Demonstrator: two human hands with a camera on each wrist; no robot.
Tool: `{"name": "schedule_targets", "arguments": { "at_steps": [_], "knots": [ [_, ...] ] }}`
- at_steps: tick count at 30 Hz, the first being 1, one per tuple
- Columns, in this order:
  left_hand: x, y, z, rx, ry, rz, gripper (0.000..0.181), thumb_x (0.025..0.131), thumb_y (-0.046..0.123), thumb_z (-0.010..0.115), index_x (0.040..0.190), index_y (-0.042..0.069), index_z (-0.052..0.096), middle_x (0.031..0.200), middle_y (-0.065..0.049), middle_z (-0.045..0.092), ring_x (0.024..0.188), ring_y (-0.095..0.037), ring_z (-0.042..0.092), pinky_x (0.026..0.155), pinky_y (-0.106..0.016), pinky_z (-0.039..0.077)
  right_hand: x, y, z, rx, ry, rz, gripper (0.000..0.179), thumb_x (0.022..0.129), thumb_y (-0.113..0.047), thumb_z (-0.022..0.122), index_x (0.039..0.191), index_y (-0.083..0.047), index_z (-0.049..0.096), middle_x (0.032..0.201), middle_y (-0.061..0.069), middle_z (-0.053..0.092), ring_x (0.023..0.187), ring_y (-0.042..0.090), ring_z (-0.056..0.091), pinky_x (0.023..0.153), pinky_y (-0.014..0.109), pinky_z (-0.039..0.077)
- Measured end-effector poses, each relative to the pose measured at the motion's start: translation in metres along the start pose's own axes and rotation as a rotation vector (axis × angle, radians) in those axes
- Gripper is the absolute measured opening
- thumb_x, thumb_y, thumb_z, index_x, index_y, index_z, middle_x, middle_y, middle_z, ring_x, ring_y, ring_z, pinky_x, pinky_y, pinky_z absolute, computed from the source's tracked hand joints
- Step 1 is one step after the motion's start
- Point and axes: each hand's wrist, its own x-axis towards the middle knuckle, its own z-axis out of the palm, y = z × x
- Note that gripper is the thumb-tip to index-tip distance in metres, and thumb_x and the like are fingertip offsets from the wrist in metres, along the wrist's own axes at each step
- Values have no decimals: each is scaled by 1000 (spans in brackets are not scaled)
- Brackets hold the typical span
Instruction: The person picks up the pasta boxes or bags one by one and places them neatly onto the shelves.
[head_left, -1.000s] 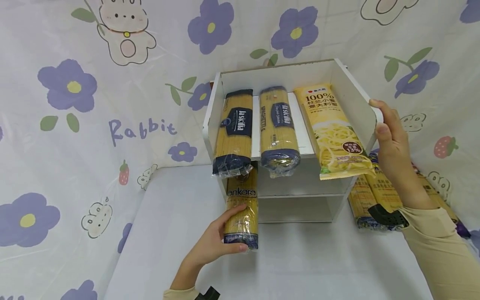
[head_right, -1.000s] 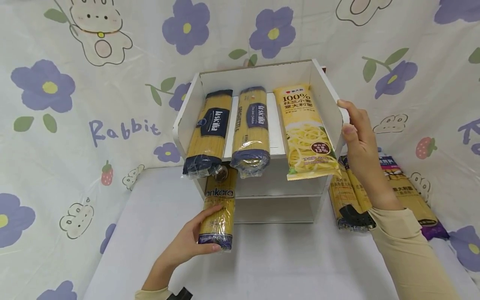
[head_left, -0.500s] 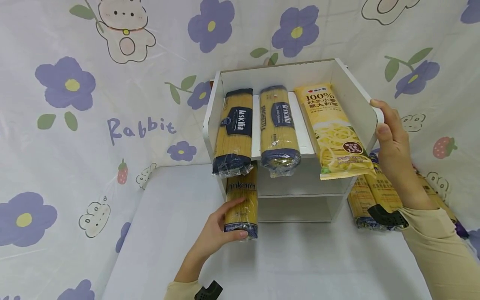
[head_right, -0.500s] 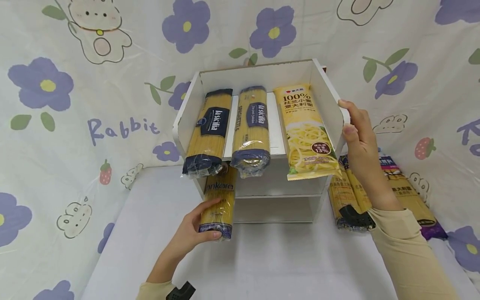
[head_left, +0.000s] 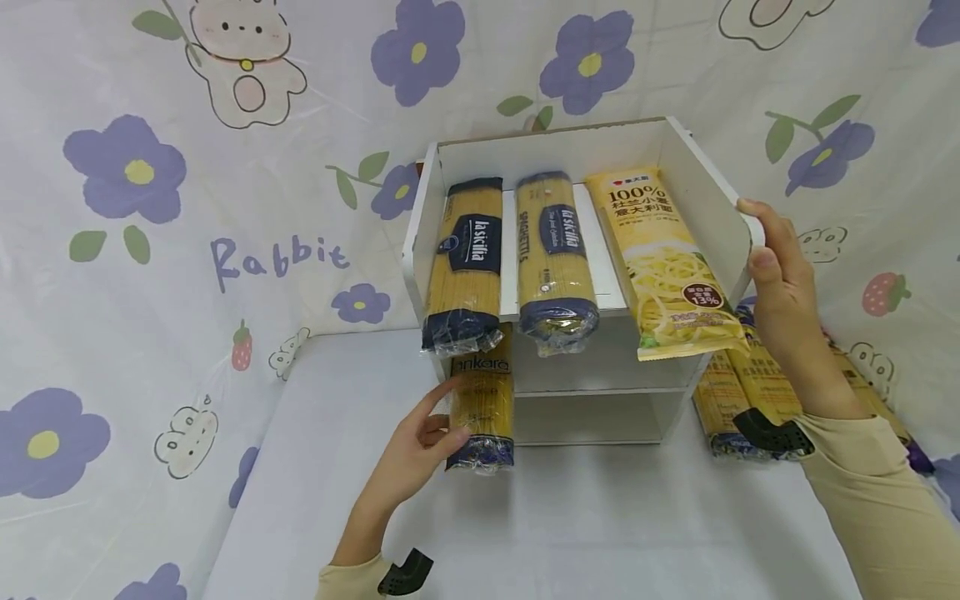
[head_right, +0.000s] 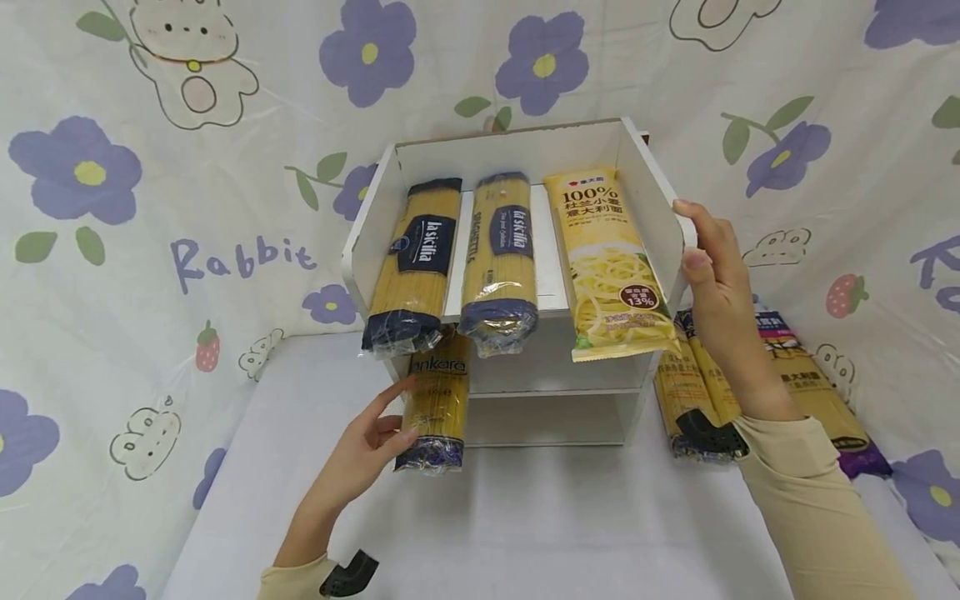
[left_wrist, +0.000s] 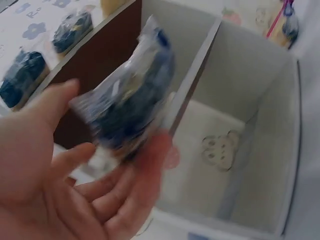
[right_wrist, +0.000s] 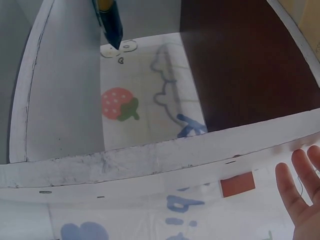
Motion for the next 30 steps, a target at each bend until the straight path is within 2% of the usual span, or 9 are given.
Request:
{"name": "schedule_targets", "arguments": {
  "at_steps": [3,5,12,14,16,20,23,27,30],
  "knots": [
    [-5,2,-8,17,64,-46,51,99,35,59,148,36,42,88,-19,74,57,-20,68,56,-34,58,0,-2,0,22,-8,-2,51,103,-42,47,146,-13,47,125,-3,48,102,14,48,78,24,41],
    [-8,2,-12,13,78,-65,43,100,39,58,142,35,50,74,-16,73,44,-19,62,47,-36,54,0,-2,0,47,-14,-2,51,103,-40,48,146,-13,47,126,-2,48,103,14,48,79,23,42],
    [-15,5,-14,-21,55,-44,31,100,39,57,127,27,66,56,-10,65,33,-14,47,37,-32,45,1,-1,1,53,-15,-3,51,103,-40,49,146,-13,47,126,-3,48,104,14,48,80,24,42],
    [-17,7,-13,-54,4,-11,31,102,36,55,125,21,68,56,-10,64,35,-14,49,38,-33,46,0,-1,0,27,-11,-4,50,103,-40,47,145,-13,47,125,-4,48,103,14,48,79,24,42],
    [-20,11,-12,-109,-84,37,31,103,30,52,127,14,67,61,-13,66,40,-15,55,42,-35,50,0,0,0,24,-3,-6,50,103,-41,48,145,-13,48,124,-5,49,102,14,48,78,24,41],
    [-26,22,-6,-244,-281,104,34,105,20,49,135,6,59,82,-23,73,59,-15,70,55,-37,59,0,0,0,35,-2,-9,51,102,-41,49,144,-13,48,123,-4,49,100,14,47,77,24,39],
    [-29,30,0,-324,-405,152,37,105,16,47,140,3,53,100,-31,71,78,-16,75,67,-39,62,-1,-1,0,37,-6,0,51,103,-41,48,145,-13,48,124,-4,48,101,13,46,78,26,38],
    [-29,31,11,-393,-549,187,43,105,14,47,146,3,44,130,-32,60,113,-17,69,92,-34,58,-1,-2,1,31,-6,4,51,103,-43,47,145,-14,48,124,-3,48,101,14,46,79,27,38],
    [-29,27,19,-409,-581,205,46,105,13,48,149,5,40,143,-29,51,128,-17,60,105,-30,50,-1,-2,1,23,-13,-4,51,103,-43,47,146,-14,47,123,-4,47,101,13,47,79,26,38]
  ]
}}
